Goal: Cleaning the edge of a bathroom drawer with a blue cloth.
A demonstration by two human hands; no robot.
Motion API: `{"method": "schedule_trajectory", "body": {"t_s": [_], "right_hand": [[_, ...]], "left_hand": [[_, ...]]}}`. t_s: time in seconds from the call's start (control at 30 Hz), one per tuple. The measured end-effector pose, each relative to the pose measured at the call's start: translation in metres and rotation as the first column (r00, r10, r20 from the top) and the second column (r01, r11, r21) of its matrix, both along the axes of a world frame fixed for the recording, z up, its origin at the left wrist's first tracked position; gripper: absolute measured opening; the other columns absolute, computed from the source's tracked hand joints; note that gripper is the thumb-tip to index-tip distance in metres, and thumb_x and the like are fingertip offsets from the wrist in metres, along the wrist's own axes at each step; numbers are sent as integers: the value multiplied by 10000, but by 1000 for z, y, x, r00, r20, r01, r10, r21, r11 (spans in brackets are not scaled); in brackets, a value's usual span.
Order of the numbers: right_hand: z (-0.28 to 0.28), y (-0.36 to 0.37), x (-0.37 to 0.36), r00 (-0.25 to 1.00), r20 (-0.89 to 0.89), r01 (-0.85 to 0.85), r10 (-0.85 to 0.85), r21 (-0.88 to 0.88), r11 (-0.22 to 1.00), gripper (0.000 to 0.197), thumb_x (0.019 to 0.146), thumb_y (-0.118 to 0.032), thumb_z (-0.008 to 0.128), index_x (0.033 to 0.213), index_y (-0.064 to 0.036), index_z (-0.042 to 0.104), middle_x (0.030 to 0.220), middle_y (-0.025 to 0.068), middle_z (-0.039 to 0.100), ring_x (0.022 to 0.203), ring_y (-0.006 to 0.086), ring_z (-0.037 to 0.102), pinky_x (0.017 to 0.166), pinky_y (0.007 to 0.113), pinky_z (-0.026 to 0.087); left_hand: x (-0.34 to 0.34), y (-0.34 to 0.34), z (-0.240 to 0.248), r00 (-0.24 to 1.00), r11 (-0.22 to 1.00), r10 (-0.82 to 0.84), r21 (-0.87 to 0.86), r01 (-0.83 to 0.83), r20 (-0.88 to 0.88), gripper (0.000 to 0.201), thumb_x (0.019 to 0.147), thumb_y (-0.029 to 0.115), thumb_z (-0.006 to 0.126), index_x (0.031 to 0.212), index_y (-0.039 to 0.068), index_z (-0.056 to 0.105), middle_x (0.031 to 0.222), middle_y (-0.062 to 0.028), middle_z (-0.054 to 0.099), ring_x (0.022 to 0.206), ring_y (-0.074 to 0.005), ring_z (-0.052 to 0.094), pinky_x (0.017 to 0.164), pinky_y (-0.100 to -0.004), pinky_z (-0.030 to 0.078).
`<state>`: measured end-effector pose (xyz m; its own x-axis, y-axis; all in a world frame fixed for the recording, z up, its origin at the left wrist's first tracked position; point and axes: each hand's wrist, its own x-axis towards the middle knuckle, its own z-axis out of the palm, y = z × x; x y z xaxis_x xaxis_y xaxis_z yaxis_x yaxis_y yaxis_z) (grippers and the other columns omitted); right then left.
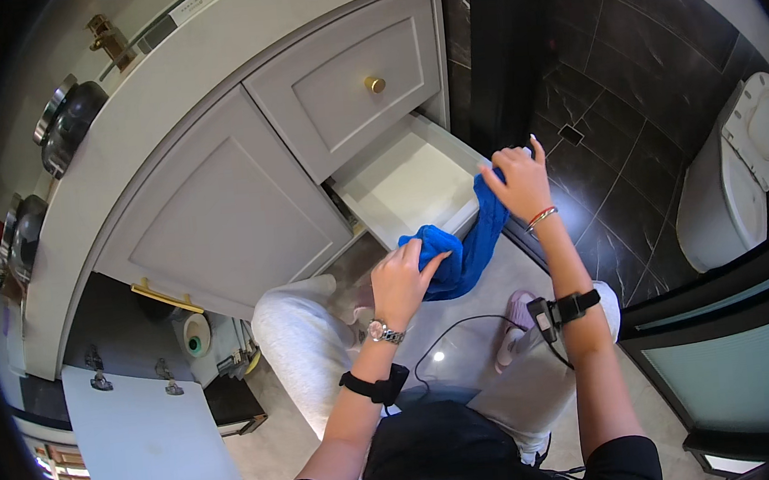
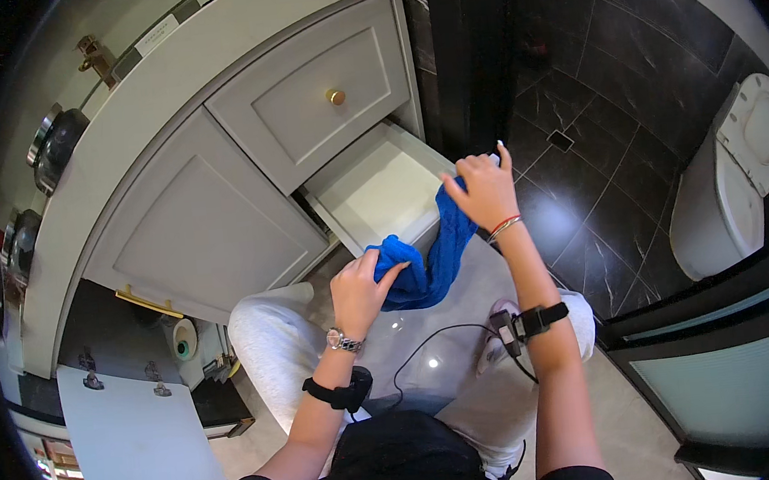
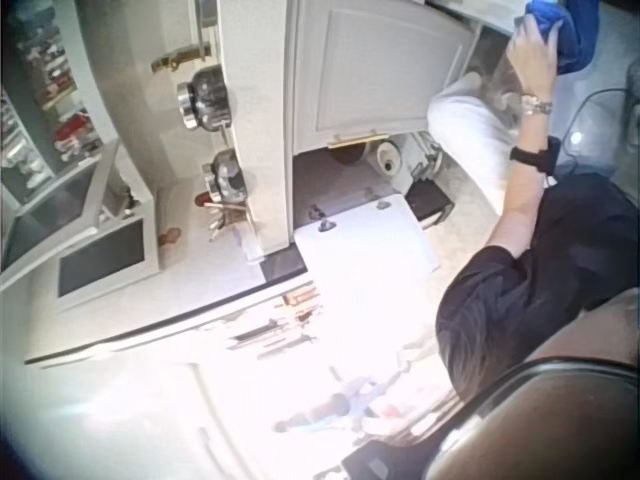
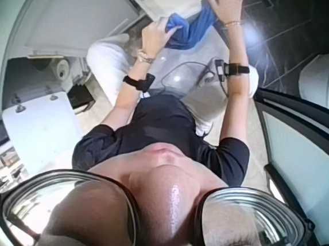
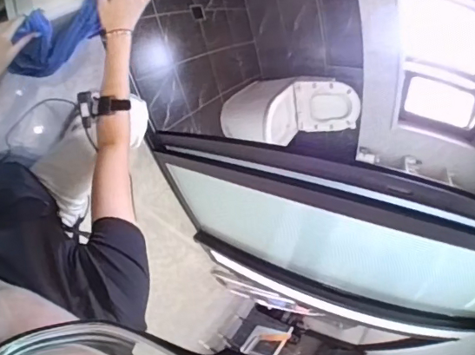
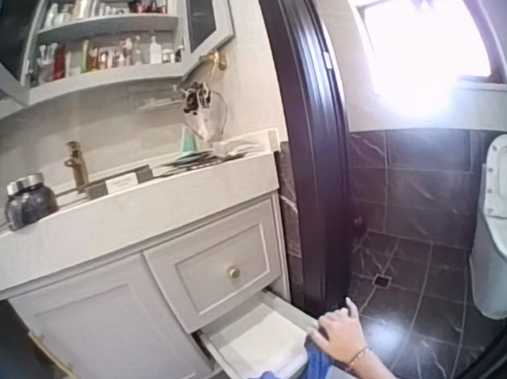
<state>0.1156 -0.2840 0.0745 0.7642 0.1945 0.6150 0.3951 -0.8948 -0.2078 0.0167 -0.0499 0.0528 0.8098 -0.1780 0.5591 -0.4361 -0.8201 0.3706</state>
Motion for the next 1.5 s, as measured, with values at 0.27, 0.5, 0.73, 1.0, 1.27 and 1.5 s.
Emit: {"method": "schedule_trajectory", "body": {"t_s": [0.27,0.5,0.73,1.0,1.27,1.5], "right_hand": [[-21,61,-35,923,-5,-383,385,89,919,332,862,-379,579,816,-51,606,804,133,618,862,285,613,960,459,408],[-15,18,-8,986,43,-155,159,-69,985,367,841,-435,596,795,-72,621,817,104,650,846,248,631,1015,473,347],[-18,-7,10,990,72,120,-124,61,991,342,894,-380,560,815,-55,632,916,111,648,1159,258,558,1118,525,198],[-15,57,-46,978,41,-207,206,23,978,258,900,-311,567,902,-58,619,988,125,642,1175,279,541,1131,526,184],[-5,22,-29,993,-81,-94,86,-99,991,337,880,-425,583,917,-93,624,972,97,644,1071,224,594,1133,512,191],[-27,-5,0,986,107,118,-128,94,989,309,936,-355,530,950,-62,629,1095,104,630,1290,275,449,1119,547,172]], "left_hand": [[2,5,-2,1000,999,-8,36,7,21,371,798,398,709,841,50,586,654,-106,602,609,-277,616,535,-372,476],[4,0,-1,1000,1000,-5,25,5,26,338,844,366,669,814,41,578,680,-114,613,622,-287,608,549,-385,471],[4,2,-3,1000,1000,-22,19,22,20,280,878,307,638,814,42,577,697,-113,616,638,-292,605,560,-384,470],[3,4,-2,1000,1000,-27,-4,27,16,252,879,279,632,811,43,574,688,-115,608,638,-303,601,561,-395,469],[4,1,-2,999,999,-22,-38,23,30,232,868,259,641,807,43,581,691,-119,610,639,-306,599,565,-403,467],[3,1,-3,999,999,-31,-38,31,19,229,865,258,645,808,44,584,693,-116,613,640,-299,601,562,-394,467]]}}
